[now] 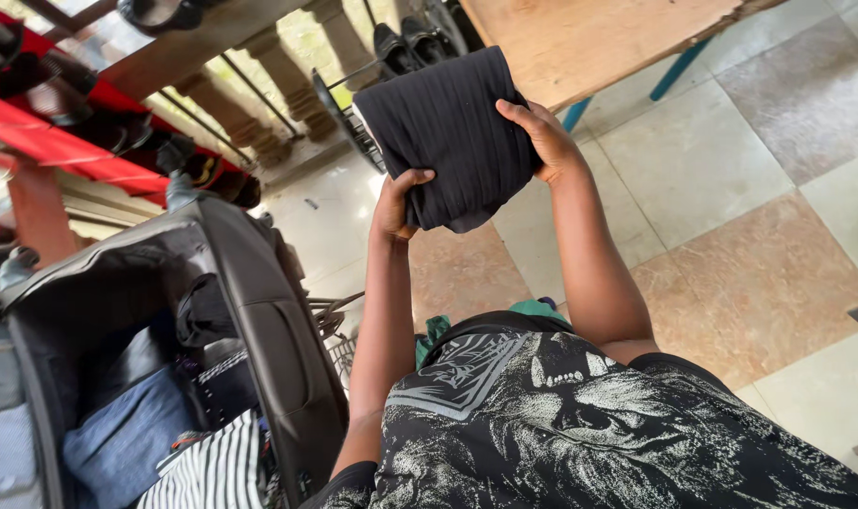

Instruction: The person takes several pieces of folded clothing, including a purple sequined item and a checkered item, one at a time from a suitcase and places them onto a stack on a wooden table.

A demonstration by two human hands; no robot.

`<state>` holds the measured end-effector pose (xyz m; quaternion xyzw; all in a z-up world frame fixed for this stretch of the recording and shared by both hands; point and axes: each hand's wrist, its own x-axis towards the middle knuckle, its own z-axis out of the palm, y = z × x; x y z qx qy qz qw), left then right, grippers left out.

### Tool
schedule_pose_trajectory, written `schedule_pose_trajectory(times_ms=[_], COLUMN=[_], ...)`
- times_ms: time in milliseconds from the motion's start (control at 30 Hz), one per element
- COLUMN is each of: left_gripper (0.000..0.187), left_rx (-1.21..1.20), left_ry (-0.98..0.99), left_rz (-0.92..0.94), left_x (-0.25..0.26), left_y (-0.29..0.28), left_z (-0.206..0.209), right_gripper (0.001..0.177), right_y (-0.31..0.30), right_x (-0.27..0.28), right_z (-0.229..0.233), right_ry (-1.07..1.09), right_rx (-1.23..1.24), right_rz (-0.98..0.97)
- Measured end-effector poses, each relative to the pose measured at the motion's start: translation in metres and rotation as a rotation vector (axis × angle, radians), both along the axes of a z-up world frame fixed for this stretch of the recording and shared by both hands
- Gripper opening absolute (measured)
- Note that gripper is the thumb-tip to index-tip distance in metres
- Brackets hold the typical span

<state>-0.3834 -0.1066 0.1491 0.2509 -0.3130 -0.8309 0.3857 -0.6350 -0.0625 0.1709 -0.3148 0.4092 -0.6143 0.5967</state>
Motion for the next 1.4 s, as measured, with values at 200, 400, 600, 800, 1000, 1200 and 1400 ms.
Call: schedule_pose_trajectory(times_ms=[200, 400, 600, 800, 1000, 1200, 1400], left_gripper=[0.073, 0.095, 0.097, 0.089, 0.078, 0.076, 0.077], left_rx=[-0.045, -0.048, -0.058, -0.084, -0.028, -0.033, -0.032], left_ry=[-0.078, -0.244, -0.265, -0.282, -0.217, -0.200, -0.185], left_rz=[-0.039, -0.155, -0.284, -0.347, -0.436, -0.515, -0.512], left_x=[-0.096, -0.186, -0.260, -0.312, -0.369, -0.439, -0.494], left_y=[-0.004, 0.002, 0.022, 0.029, 0.017, -0.020, -0.076], left_z=[0.003, -0.005, -0.005, -0.001, -0.011, -0.015, -0.016], right_gripper=[0.056, 0.062, 0.070, 0.067, 0.063, 0.063, 0.066], right_y=[0.035, 0.077, 0.117, 0.148, 0.152, 0.131, 0.072], right_x=[-0.085, -0.155, -0.207, -0.240, -0.281, -0.334, -0.383], right_z=[0.003, 0.001, 0.006, -0.005, -0.018, -0.011, -0.002], right_ry=[-0.012, 0.046, 0.056, -0.031, -0.045, 0.014, 0.033], right_rx=[-0.067, -0.108, 0.010, 0.001, 0.012, 0.025, 0.063], right_rz=[-0.184, -0.354, -0.507, -0.597, -0.692, -0.757, -0.769])
